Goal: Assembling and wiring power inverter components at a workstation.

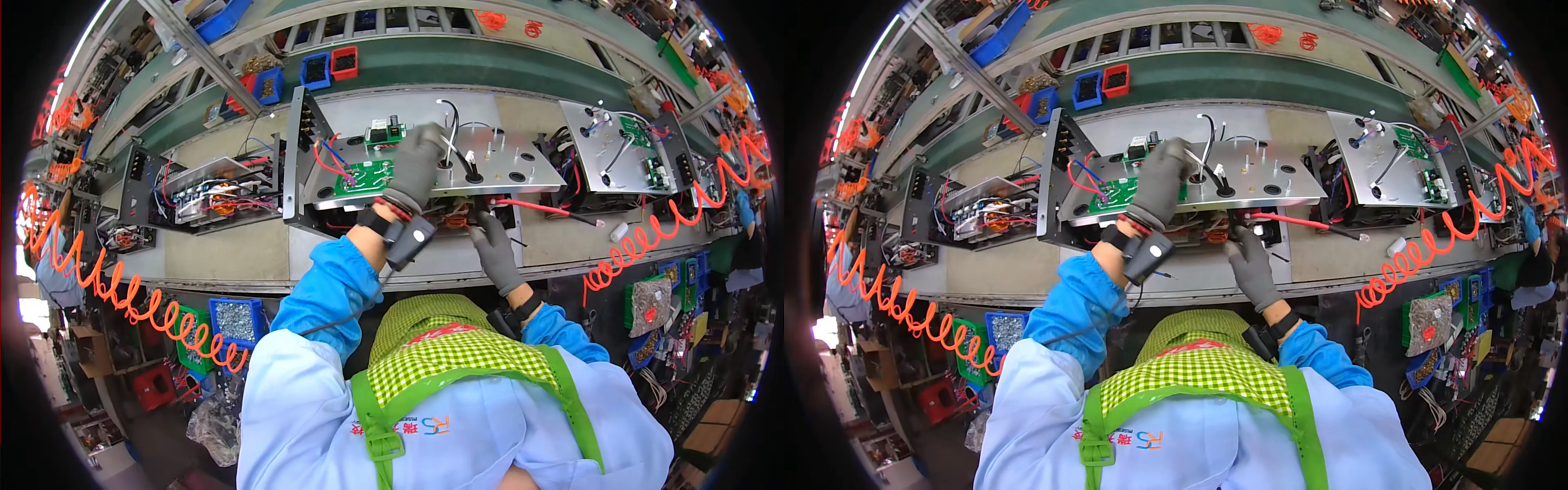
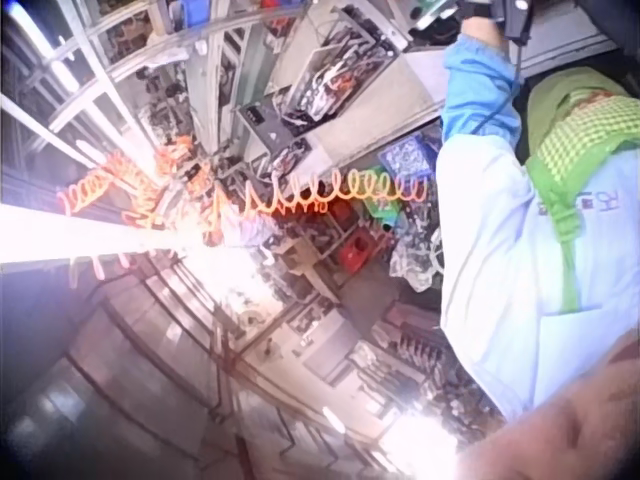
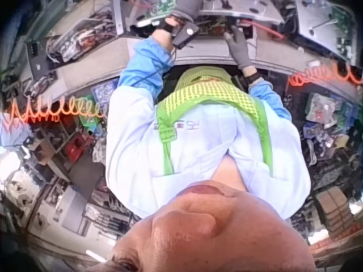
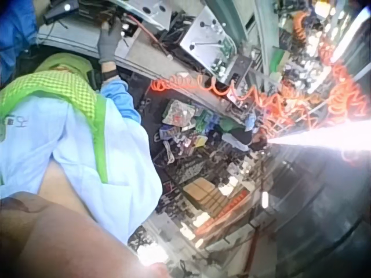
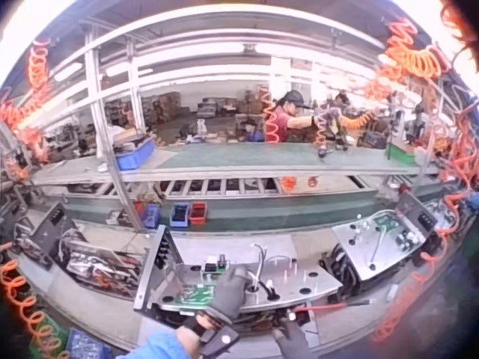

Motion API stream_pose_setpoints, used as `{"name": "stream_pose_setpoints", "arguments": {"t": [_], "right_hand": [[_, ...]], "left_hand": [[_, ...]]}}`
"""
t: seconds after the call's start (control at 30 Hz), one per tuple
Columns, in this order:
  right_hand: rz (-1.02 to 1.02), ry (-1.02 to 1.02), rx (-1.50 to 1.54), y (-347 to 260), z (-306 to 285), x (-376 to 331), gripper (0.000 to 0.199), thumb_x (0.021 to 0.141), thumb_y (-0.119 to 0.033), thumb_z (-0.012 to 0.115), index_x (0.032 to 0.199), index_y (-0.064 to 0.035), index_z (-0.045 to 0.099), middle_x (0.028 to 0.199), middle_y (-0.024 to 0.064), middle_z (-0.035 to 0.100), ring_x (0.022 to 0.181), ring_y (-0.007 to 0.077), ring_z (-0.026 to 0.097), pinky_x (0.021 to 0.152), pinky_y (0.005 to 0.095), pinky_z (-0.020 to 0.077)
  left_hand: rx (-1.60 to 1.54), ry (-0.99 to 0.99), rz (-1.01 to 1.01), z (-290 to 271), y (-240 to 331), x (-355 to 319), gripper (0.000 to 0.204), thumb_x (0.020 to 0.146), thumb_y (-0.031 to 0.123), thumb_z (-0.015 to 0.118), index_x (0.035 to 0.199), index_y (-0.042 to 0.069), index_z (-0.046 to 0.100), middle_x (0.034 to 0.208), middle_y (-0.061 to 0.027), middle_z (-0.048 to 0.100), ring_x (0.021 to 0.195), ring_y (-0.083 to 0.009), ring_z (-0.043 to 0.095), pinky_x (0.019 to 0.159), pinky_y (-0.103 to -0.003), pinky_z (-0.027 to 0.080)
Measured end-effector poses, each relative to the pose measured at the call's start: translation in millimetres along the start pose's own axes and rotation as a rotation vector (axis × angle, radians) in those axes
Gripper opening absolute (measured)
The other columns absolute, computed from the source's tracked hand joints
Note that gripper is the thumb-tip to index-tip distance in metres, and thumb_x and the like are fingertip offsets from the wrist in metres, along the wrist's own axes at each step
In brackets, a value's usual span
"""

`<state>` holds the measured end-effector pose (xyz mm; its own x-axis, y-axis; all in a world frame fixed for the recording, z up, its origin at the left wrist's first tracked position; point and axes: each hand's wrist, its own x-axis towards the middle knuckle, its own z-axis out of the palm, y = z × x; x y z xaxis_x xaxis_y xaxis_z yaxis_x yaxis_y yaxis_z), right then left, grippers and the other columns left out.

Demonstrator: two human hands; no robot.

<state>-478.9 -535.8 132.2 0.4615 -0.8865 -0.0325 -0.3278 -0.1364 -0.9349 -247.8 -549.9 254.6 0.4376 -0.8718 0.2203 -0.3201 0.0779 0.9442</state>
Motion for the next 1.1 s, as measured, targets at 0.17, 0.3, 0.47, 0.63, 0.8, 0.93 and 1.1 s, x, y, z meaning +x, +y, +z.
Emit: {"name": "stream_pose_setpoints", "arguments": {"t": [0.17,0.3,0.47,0.63,0.8,0.93,1.1], "right_hand": [[0.015,-0.2,-0.136,-31,-25,-22,0.057,0.09,-0.031,0.064,0.137,-0.0025,0.047,0.133,0.0198,0.052,0.119,0.0317,0.057,0.097,0.0389,0.0489],[0.066,-0.484,-0.218,-43,-55,-26,0.047,0.09,-0.03,0.063,0.127,-0.0024,0.057,0.126,0.0172,0.057,0.113,0.0291,0.059,0.093,0.0375,0.0499],[-0.231,-0.721,-0.346,-80,-61,-10,0.038,0.091,-0.029,0.061,0.119,-0.0028,0.062,0.113,0.0145,0.063,0.099,0.0279,0.063,0.087,0.0355,0.0499],[-0.343,-0.902,-0.256,-126,-26,11,0.036,0.092,-0.03,0.059,0.116,-0.002,0.062,0.108,0.0154,0.063,0.098,0.0287,0.062,0.085,0.0375,0.0497],[-0.463,-0.969,-0.211,-143,8,27,0.034,0.092,-0.027,0.059,0.114,-0.0013,0.062,0.108,0.0155,0.064,0.1,0.0307,0.061,0.087,0.0388,0.0489],[-0.415,-0.993,-0.195,-143,20,30,0.034,0.092,-0.026,0.06,0.114,-0.0014,0.063,0.107,0.0152,0.064,0.099,0.0291,0.062,0.088,0.0378,0.0491],[-0.227,-1.056,-0.106,-141,44,24,0.041,0.093,-0.029,0.06,0.123,0.0,0.059,0.115,0.0134,0.064,0.106,0.02,0.06,0.094,0.0338,0.0469]], "left_hand": [[-0.383,-0.021,-0.117,-41,46,-29,0.034,0.098,0.023,0.054,0.119,-0.004,0.056,0.101,-0.0088,0.064,0.096,-0.0172,0.062,0.091,-0.03,0.049],[-0.335,-0.044,-0.065,-121,52,-81,0.033,0.095,0.018,0.057,0.119,-0.004,0.056,0.107,-0.0109,0.063,0.093,-0.0193,0.063,0.087,-0.031,0.051],[0.359,-0.312,-0.646,-167,-56,-173,0.049,0.087,0.03,0.066,0.124,-0.001,0.056,0.108,-0.0137,0.066,0.1,-0.0226,0.065,0.087,-0.034,0.052],[0.286,0.439,-0.425,-92,-131,-188,0.041,0.083,0.022,0.066,0.117,0.0,0.062,0.108,-0.0169,0.068,0.101,-0.0285,0.065,0.091,-0.037,0.049],[-0.138,0.593,-0.496,-63,-98,-142,0.036,0.089,0.036,0.064,0.098,0.001,0.069,0.081,-0.01,0.066,0.077,-0.0199,0.058,0.074,-0.036,0.046],[-0.327,0.595,-0.519,-61,-48,-151,0.037,0.097,0.036,0.054,0.084,0.003,0.063,0.071,-0.0024,0.051,0.068,-0.0138,0.045,0.077,-0.031,0.044],[-0.712,0.436,-0.734,-92,-70,-260,0.042,0.1,0.038,0.05,0.071,0.007,0.05,0.066,-0.0047,0.05,0.06,-0.0159,0.053,0.07,-0.033,0.053]]}}
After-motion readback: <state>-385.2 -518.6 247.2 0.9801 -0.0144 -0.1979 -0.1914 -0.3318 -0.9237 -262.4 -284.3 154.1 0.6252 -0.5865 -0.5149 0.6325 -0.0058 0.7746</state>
